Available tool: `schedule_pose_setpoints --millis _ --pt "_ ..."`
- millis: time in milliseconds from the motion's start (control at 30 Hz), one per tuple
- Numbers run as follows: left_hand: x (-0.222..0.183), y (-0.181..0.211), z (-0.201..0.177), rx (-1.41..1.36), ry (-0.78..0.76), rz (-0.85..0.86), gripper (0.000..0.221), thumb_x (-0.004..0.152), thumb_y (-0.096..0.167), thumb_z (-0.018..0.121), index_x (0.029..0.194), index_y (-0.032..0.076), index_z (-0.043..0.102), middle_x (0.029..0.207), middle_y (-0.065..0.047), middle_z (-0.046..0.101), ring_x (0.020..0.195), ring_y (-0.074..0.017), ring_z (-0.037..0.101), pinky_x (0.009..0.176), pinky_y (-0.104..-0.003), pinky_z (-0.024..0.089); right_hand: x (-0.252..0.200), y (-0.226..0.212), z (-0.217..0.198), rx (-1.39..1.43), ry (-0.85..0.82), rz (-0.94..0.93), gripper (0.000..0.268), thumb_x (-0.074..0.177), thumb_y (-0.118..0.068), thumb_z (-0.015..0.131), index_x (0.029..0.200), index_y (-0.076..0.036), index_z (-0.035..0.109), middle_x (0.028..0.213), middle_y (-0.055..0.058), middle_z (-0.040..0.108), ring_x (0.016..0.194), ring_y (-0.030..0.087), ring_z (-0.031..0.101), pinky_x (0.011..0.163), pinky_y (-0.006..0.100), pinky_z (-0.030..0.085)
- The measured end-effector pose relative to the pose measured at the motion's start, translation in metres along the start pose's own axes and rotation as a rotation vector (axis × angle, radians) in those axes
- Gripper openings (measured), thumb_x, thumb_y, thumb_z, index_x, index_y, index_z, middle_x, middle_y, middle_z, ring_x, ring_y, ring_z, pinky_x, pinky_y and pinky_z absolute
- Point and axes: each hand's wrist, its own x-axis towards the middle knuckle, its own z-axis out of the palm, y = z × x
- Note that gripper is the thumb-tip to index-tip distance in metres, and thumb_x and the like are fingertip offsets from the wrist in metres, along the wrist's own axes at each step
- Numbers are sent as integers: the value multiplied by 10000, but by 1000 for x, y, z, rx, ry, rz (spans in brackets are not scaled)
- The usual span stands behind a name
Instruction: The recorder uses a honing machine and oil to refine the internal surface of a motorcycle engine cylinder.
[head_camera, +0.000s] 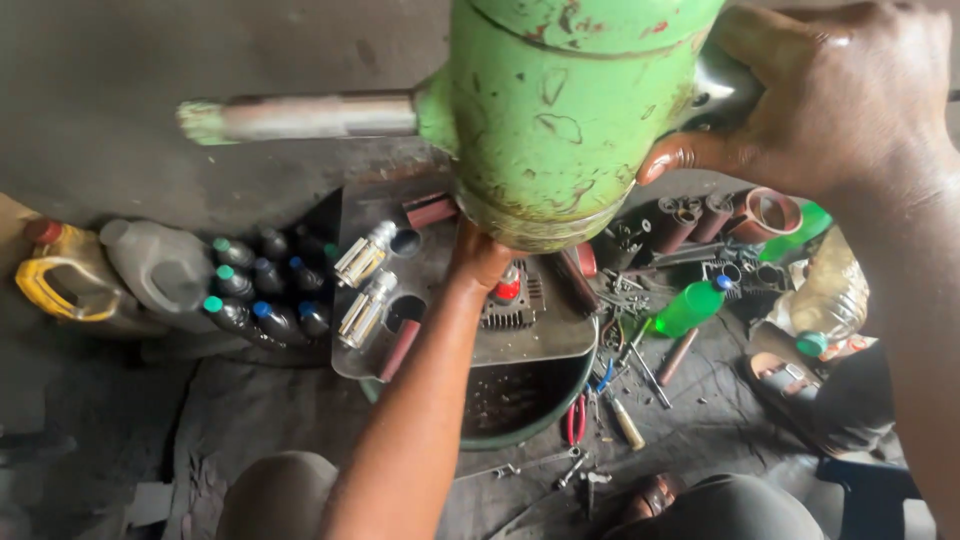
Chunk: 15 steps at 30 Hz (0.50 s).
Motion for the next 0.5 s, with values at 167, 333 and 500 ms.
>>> schedule_pose_setpoints --millis 167,333,500 --pt "34 50 -56 -346 -173 -439 828 724 318 853 1387 -14 485 1390 -240 524 1297 -396 505 1050 -570 465 2 -2 4 -91 -25 48 834 583 -758 823 1079 -89 791 826 50 724 708 221 713 657 366 571" --pt "68 105 -121 578 110 -56 520 877 138 756 1342 92 527 1293 -158 504 1244 -347 483 1064 -563 390 1 22 33 170 -197 105 796 600 -671 842 1101 -57 766 862 75 735 713 204 707 672 348 572" --pt "103 116 -153 1099 -116 146 143 1019 246 642 1109 135 652 1176 -106 593 1056 -303 529 888 -502 392 0 7 26 23 -3 15 995 608 -674 910 1305 -2 682 1006 131 756 912 273 747 896 392 603"
